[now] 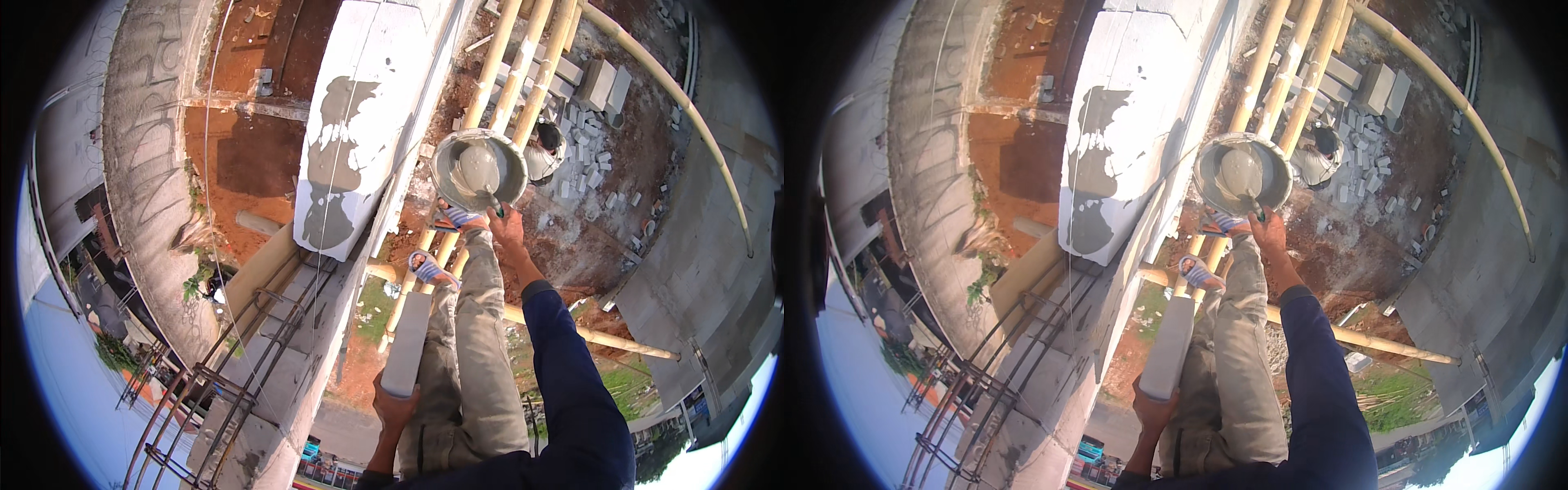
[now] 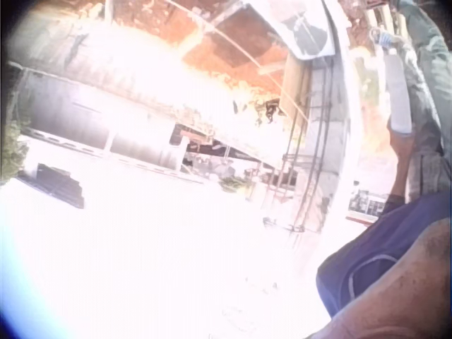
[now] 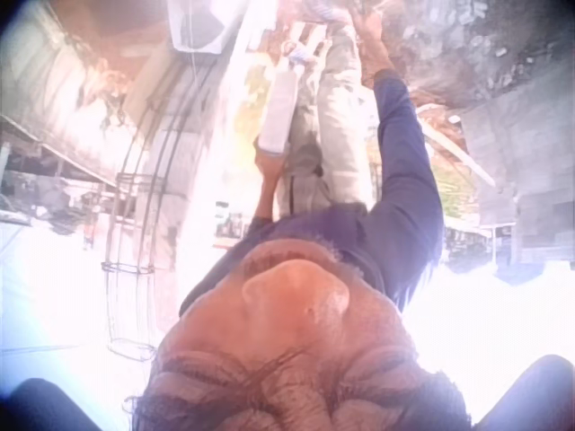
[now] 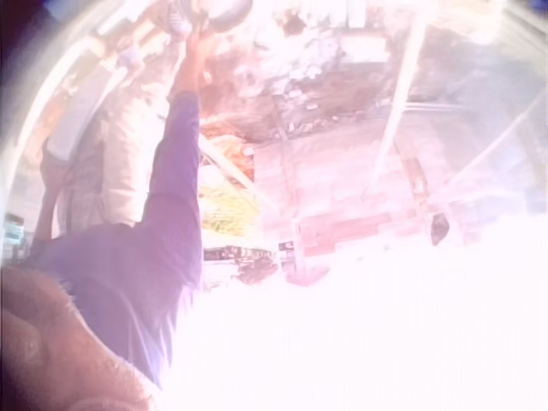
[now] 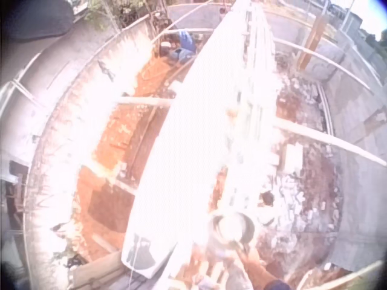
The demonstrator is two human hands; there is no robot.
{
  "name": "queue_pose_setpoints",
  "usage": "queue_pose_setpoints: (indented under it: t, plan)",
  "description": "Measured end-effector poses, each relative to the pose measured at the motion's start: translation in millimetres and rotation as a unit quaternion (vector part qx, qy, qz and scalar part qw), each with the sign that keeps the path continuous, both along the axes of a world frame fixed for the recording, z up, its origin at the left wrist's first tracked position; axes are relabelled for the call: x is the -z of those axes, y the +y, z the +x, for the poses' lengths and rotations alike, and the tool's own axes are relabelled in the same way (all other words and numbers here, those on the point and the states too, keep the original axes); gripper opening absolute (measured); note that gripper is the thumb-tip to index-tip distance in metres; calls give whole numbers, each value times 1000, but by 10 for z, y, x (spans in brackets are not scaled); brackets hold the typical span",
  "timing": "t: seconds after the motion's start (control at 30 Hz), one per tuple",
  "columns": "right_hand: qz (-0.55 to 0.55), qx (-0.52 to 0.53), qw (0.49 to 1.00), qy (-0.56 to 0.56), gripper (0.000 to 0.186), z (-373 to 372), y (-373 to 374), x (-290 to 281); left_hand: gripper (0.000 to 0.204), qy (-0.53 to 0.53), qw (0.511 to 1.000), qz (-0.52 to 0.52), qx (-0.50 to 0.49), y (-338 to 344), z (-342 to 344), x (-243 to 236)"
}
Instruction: The person places concrete blocks on a wall under construction, applies mortar with a trowel, and taps blocks into position. The person repeatedly scoops mortar from a bucket, spreads it on the wall, and sets blocks one at a time while standing on bamboo scaffolding.
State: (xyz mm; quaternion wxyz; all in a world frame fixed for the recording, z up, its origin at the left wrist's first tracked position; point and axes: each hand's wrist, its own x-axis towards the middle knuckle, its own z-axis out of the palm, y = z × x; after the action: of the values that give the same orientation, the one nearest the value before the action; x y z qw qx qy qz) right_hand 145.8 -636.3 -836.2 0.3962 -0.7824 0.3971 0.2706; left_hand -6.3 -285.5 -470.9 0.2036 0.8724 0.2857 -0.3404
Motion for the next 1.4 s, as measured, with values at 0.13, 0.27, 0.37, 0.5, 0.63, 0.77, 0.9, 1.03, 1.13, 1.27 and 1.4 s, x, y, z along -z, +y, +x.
queue_pose_setpoints:
  t: [0.13,0.27,0.37,0.5,0.63,0.77,0.9,1.03,1.13,1.27,1.4]
  plan:
    - [8,-103,987,-122,54,142,-34,-471,97,-11,1000,3,12,73,-1,45]
    - [-66,-276,900,-332,38,747,238,-1166,99,15,1000,15,-5,40,-21,19]
    - [-37,-222,916,-332,37,1488,515,-1571,98,8,1000,7,7,50,-24,50]
    - [59,-97,965,-239,34,2423,740,-2041,96,3,1000,-2,2,23,-6,41]
    - [-1,-169,944,-282,30,2604,862,-1851,97,-14,1000,-8,0,21,-38,31]
    - [-31,-207,938,-278,30,2456,1003,-1747,96,-1,1000,-3,-21,-12,-5,18]
    - [-54,-200,932,-299,33,2333,1047,-1705,96,-16,999,-17,-30,48,-92,18]
    - [-56,-193,931,-305,35,2426,966,-1823,95,-8,1000,-11,-28,61,-179,21]
    - [4,-168,949,-266,35,2760,776,-1856,93,-7,999,-13,-34,68,-166,3]
    - [286,-180,939,-66,39,3134,576,-1890,94,-7,1000,-2,-16,84,-216,0]
    - [93,-484,788,-369,30,2601,937,-1364,96,-19,1000,-9,-6,130,-197,15]
